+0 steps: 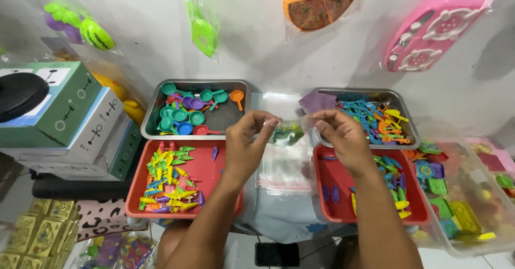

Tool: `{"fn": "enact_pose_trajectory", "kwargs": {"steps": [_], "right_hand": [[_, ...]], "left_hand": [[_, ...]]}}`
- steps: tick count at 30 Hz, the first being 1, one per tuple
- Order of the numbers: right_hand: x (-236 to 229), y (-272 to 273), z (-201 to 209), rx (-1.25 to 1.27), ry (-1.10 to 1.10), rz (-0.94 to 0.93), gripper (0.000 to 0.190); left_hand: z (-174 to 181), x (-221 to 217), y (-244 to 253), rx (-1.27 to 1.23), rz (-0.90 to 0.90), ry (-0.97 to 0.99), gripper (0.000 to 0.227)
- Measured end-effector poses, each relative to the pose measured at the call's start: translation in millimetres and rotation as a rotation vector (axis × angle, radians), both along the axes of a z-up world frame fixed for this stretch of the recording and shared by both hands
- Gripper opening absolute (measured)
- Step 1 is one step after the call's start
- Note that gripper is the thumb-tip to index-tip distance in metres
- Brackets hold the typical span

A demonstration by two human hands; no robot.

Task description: Sorting and bagging small plastic toy components from trays into individual plastic bags.

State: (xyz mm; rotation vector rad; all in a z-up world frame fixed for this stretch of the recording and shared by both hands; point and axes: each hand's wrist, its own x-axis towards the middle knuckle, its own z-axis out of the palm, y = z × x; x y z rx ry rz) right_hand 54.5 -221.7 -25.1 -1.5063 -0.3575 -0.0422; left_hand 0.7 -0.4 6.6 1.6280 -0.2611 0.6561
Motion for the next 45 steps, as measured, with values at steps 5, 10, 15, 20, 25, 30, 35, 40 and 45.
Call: {"fn": "enact_pose_trajectory", "kwargs": {"steps": [5,10,15,20,25,30,35,40,45], "right_hand": [[-20,13,14,-0.059,0.003,0.22,0.086],[-21,19,0,-0.124,0.061,0.301,0.074],[-28,30,6,-0.136,0.05,0.304,0.075],[-32,35,12,-0.164,0.055,0.261,0.057],[-24,27,12,-0.058,0.036,0.254,0.047],[-15,6,6,-0.017,0.014,0.194,0.048],[-15,-4,14,0.004,-0.016,0.171,0.046],[-14,-6,14,0.023,-0.045,0.167,0.044],[-14,-2,8,0.082,0.025,0.146,0.061]], "left_hand": [[3,-1,-1,-0.095,0.042,-0.034,0.009],[3,-3,2,-0.202,0.108,-0.072,0.011],[6,-2,3,-0.393,0.216,-0.042,0.012],[11,-6,-2,-0.468,0.21,-0.028,0.014],[-1,-1,7,-0.455,-0.114,0.005,0.051],[-4,-4,9,-0.431,-0.457,0.287,0.052],[-5,-1,14,-0.364,-0.539,0.317,0.074],[-19,8,14,-0.278,-0.498,0.315,0.064],[-8,-1,8,-0.194,-0.475,0.312,0.054]]}}
